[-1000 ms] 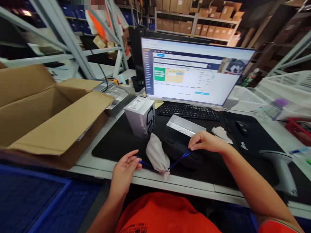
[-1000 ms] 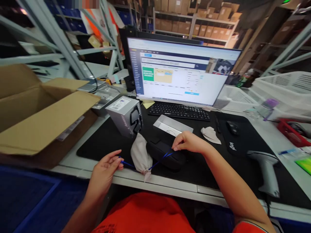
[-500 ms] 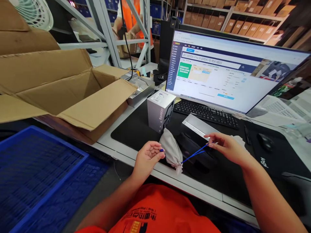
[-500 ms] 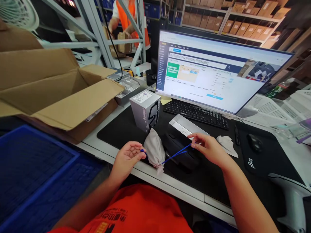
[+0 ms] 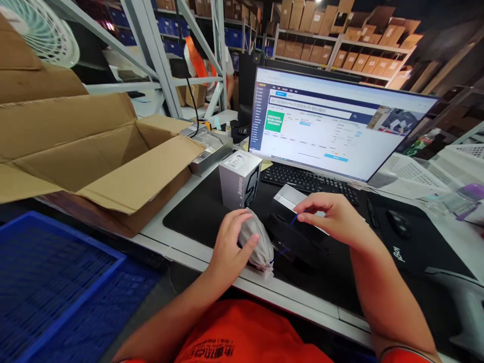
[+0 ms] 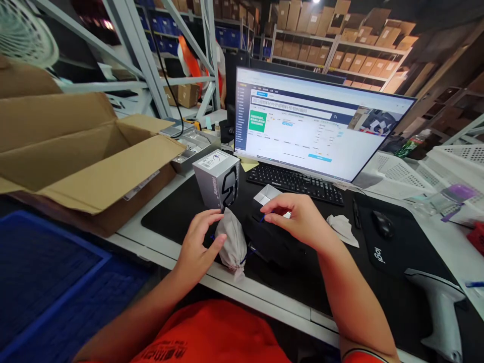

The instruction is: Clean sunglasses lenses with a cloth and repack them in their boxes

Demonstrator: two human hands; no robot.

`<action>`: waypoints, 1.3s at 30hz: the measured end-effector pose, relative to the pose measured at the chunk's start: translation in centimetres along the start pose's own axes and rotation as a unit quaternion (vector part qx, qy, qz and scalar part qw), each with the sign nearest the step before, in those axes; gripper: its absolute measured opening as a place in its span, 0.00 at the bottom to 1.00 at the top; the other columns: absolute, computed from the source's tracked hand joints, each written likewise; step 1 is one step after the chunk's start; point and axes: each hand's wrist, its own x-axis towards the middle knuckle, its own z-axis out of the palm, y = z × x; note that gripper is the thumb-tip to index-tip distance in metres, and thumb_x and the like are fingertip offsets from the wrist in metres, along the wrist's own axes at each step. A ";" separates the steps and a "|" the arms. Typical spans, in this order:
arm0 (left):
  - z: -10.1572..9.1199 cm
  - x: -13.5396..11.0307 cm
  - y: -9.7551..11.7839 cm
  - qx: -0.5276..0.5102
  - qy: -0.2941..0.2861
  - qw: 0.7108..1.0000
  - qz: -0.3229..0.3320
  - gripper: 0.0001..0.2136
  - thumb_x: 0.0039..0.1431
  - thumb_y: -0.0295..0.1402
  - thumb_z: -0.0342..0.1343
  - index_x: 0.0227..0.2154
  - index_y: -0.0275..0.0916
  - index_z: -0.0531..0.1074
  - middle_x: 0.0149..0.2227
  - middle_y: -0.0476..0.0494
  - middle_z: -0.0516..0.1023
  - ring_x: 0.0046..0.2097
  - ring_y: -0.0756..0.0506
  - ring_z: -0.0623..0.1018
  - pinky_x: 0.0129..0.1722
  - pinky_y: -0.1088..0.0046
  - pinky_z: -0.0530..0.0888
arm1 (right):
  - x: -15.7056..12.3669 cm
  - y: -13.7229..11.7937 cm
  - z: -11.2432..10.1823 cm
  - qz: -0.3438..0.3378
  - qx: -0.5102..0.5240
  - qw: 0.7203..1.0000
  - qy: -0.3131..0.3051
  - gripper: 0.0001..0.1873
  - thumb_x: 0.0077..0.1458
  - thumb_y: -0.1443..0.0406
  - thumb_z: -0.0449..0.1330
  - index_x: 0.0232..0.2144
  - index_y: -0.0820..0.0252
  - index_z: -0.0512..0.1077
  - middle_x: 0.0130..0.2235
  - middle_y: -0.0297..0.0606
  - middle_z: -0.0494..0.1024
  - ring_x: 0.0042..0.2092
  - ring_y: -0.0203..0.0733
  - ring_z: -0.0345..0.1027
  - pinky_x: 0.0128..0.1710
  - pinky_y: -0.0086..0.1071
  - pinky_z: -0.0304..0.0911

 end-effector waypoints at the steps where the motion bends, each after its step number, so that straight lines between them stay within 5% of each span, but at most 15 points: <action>1: 0.5 0.6 1.0 -0.043 -0.023 0.999 0.020 0.18 0.65 0.39 0.57 0.56 0.41 0.71 0.58 0.35 0.72 0.61 0.37 0.71 0.64 0.56 0.65 | 0.3 -0.5 0.5 -0.016 -0.002 1.000 -0.003 0.11 0.53 0.54 0.68 0.33 0.54 0.83 0.34 0.39 0.83 0.34 0.43 0.75 0.35 0.35 0.70; 4: 2.5 2.6 3.1 -0.246 -0.105 0.963 -0.010 0.24 0.64 0.42 0.59 0.60 0.42 0.66 0.57 0.35 0.75 0.56 0.40 0.77 0.59 0.60 0.71 | 0.7 -1.2 1.4 -0.058 0.002 0.998 0.004 0.07 0.55 0.58 0.68 0.35 0.51 0.83 0.34 0.37 0.84 0.34 0.42 0.75 0.33 0.34 0.69; 6: 3.8 3.7 3.8 -0.367 -0.161 0.912 -0.089 0.24 0.61 0.47 0.62 0.55 0.39 0.69 0.46 0.37 0.81 0.43 0.43 0.82 0.44 0.66 0.78 | 0.6 -1.2 1.5 -0.071 0.020 0.997 0.015 0.07 0.56 0.57 0.68 0.34 0.50 0.83 0.33 0.37 0.83 0.33 0.41 0.75 0.31 0.33 0.68; 8: 4.6 4.4 4.0 -0.416 -0.187 0.874 -0.166 0.23 0.56 0.49 0.65 0.46 0.36 0.74 0.32 0.43 0.80 0.27 0.49 0.77 0.29 0.74 0.73 | 0.3 -0.7 1.3 -0.070 0.039 0.996 0.027 0.09 0.55 0.54 0.69 0.33 0.50 0.84 0.31 0.37 0.83 0.32 0.42 0.75 0.30 0.32 0.68; 10: 5.0 4.7 4.1 -0.419 -0.188 0.863 -0.209 0.22 0.52 0.49 0.68 0.37 0.34 0.76 0.24 0.47 0.78 0.21 0.53 0.70 0.23 0.78 0.66 | 0.1 -0.1 0.8 -0.061 0.062 0.996 0.031 0.12 0.53 0.51 0.70 0.32 0.51 0.84 0.30 0.38 0.83 0.32 0.42 0.75 0.29 0.32 0.67; 18: 5.2 4.9 5.3 -0.409 -0.209 0.862 -0.213 0.24 0.53 0.55 0.65 0.32 0.34 0.80 0.29 0.39 0.82 0.30 0.47 0.79 0.35 0.71 0.74 | 0.2 0.9 1.0 -0.077 0.109 0.990 0.049 0.15 0.52 0.49 0.70 0.31 0.51 0.84 0.31 0.39 0.83 0.33 0.42 0.76 0.31 0.33 0.70; 26: 4.7 5.4 5.3 -0.413 -0.172 0.867 -0.222 0.21 0.48 0.51 0.69 0.23 0.35 0.77 0.17 0.52 0.68 0.21 0.54 0.63 0.23 0.77 0.60 | 0.0 0.8 0.7 -0.103 0.104 0.989 0.037 0.12 0.53 0.52 0.71 0.35 0.49 0.85 0.34 0.38 0.84 0.35 0.42 0.78 0.35 0.33 0.73; 30: 4.5 5.5 5.0 -0.422 -0.138 0.861 -0.246 0.21 0.47 0.51 0.71 0.26 0.34 0.78 0.17 0.53 0.66 0.22 0.55 0.62 0.25 0.77 0.58 | 0.0 0.8 0.2 -0.114 0.087 0.988 0.060 0.11 0.51 0.52 0.72 0.33 0.48 0.85 0.39 0.39 0.85 0.38 0.42 0.78 0.35 0.32 0.73; 39: 4.3 5.3 4.9 -0.387 -0.162 0.883 -0.209 0.20 0.53 0.49 0.66 0.26 0.34 0.79 0.18 0.51 0.68 0.23 0.54 0.62 0.26 0.75 0.56 | -0.1 0.8 0.4 -0.091 0.109 0.988 0.063 0.07 0.54 0.56 0.71 0.37 0.45 0.85 0.39 0.38 0.83 0.39 0.40 0.77 0.38 0.32 0.72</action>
